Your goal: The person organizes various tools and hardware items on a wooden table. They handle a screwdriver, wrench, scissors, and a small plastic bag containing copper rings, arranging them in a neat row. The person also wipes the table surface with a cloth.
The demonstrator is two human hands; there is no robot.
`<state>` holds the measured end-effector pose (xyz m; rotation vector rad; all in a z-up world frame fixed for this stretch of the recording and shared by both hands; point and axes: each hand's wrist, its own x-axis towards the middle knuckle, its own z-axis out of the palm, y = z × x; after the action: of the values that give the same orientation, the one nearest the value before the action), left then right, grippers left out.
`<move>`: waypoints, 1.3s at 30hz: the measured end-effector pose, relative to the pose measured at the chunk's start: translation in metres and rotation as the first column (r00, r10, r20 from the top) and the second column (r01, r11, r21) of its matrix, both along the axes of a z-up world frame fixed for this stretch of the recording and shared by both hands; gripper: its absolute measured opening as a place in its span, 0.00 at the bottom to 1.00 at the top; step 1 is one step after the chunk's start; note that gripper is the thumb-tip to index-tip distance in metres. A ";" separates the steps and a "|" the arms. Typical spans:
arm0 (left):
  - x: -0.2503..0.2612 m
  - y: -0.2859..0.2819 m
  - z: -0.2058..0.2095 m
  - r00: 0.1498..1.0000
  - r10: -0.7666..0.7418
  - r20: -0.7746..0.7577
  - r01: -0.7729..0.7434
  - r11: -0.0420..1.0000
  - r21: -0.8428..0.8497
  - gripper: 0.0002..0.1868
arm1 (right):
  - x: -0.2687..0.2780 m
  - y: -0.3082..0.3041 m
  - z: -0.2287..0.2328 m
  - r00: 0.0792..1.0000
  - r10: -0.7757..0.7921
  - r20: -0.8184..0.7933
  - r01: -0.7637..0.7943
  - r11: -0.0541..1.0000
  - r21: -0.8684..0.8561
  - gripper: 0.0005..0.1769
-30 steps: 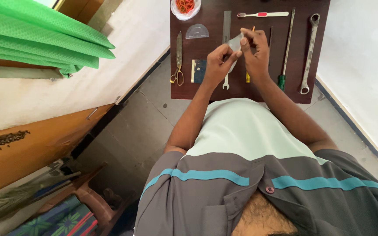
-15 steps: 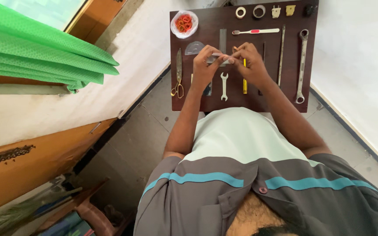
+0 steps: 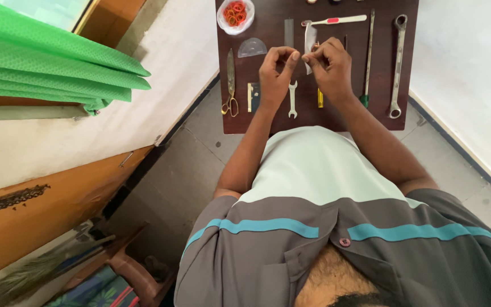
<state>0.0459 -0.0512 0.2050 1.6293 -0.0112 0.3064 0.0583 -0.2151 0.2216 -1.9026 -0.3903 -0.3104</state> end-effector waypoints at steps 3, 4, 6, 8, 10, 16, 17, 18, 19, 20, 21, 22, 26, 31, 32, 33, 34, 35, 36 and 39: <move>-0.001 -0.005 -0.008 0.992 -0.110 -0.058 0.101 0.985 -0.142 0.11 | -0.002 0.000 -0.004 0.998 -0.032 -0.059 0.030 0.999 -0.032 0.14; -0.001 -0.006 -0.010 0.984 -0.150 -0.093 0.128 0.969 -0.209 0.12 | -0.003 0.000 -0.004 0.998 -0.025 -0.060 0.022 0.999 -0.041 0.14; 0.000 -0.007 -0.013 0.976 -0.192 -0.102 0.155 0.943 -0.294 0.13 | -0.005 0.000 -0.005 0.998 -0.011 -0.061 0.007 0.998 -0.060 0.13; 0.001 -0.007 -0.018 0.970 -0.213 -0.121 0.162 0.928 -0.335 0.14 | -0.007 0.000 -0.008 0.999 -0.009 -0.036 0.006 0.996 -0.084 0.14; 0.001 -0.007 -0.024 0.966 -0.208 -0.151 0.148 0.931 -0.333 0.13 | -0.008 -0.001 -0.010 1.000 -0.005 -0.005 0.005 0.992 -0.128 0.15; 0.002 -0.003 -0.045 0.940 -0.265 -0.215 0.137 0.869 -0.475 0.13 | -0.007 0.002 -0.008 0.999 0.036 -0.009 -0.037 0.990 -0.133 0.12; 0.001 -0.002 -0.045 0.942 -0.253 -0.222 0.118 0.866 -0.485 0.13 | -0.007 0.002 -0.006 0.998 0.046 -0.032 -0.048 0.995 -0.090 0.13; 0.000 0.000 -0.046 0.943 -0.241 -0.230 0.100 0.863 -0.495 0.13 | -0.007 0.003 -0.004 0.997 0.056 -0.055 -0.059 0.997 -0.046 0.13; 0.000 0.001 -0.045 0.944 -0.230 -0.238 0.082 0.859 -0.505 0.13 | -0.007 0.002 -0.003 0.993 0.073 -0.093 -0.074 0.997 -0.007 0.13; 0.000 0.002 -0.045 0.943 -0.223 -0.246 0.072 0.860 -0.505 0.13 | -0.007 0.002 -0.002 0.987 0.091 -0.131 -0.088 0.996 0.033 0.13; 0.001 0.003 -0.044 0.943 -0.215 -0.254 0.061 0.862 -0.503 0.13 | -0.007 0.003 -0.001 0.979 0.111 -0.168 -0.100 0.992 0.073 0.14; 0.000 0.004 -0.044 0.943 -0.206 -0.262 0.049 0.863 -0.502 0.13 | -0.008 0.003 -0.001 0.982 0.101 -0.159 -0.093 0.994 0.057 0.13; -0.003 -0.001 -0.047 0.964 -0.149 -0.218 0.037 0.893 -0.448 0.13 | -0.008 0.006 -0.001 0.982 0.072 -0.172 -0.075 0.997 -0.007 0.12; -0.002 -0.003 -0.051 0.973 -0.112 -0.203 0.019 0.912 -0.410 0.11 | -0.009 0.006 -0.007 0.966 0.131 -0.225 -0.121 0.991 0.058 0.13; -0.002 -0.003 -0.051 0.971 -0.111 -0.210 0.014 0.909 -0.416 0.11 | -0.008 0.006 -0.007 0.966 0.145 -0.214 -0.134 0.989 0.063 0.13; -0.002 -0.003 -0.051 0.970 -0.111 -0.215 0.009 0.906 -0.423 0.11 | -0.008 0.006 -0.007 0.967 0.158 -0.201 -0.146 0.987 0.069 0.14; -0.002 -0.003 -0.050 0.969 -0.110 -0.221 0.005 0.903 -0.429 0.10 | -0.008 0.006 -0.005 0.947 0.188 -0.261 -0.164 0.980 0.112 0.14; -0.002 -0.002 -0.050 0.967 -0.141 -0.212 0.026 0.883 -0.469 0.11 | -0.009 0.006 -0.004 0.922 0.220 -0.317 -0.178 0.971 0.157 0.14; -0.003 -0.001 -0.050 0.964 -0.171 -0.201 0.047 0.860 -0.508 0.11 | -0.009 0.006 -0.002 0.894 0.254 -0.370 -0.190 0.961 0.201 0.15; -0.001 0.000 -0.052 0.960 -0.192 -0.205 0.056 0.845 -0.532 0.12 | -0.006 0.005 -0.001 0.931 0.270 -0.245 -0.249 0.962 0.112 0.21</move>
<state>0.0450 -0.0507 0.1533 1.1037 0.1480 -0.0091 0.0518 -0.2104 0.2208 -1.7601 -0.4412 0.0977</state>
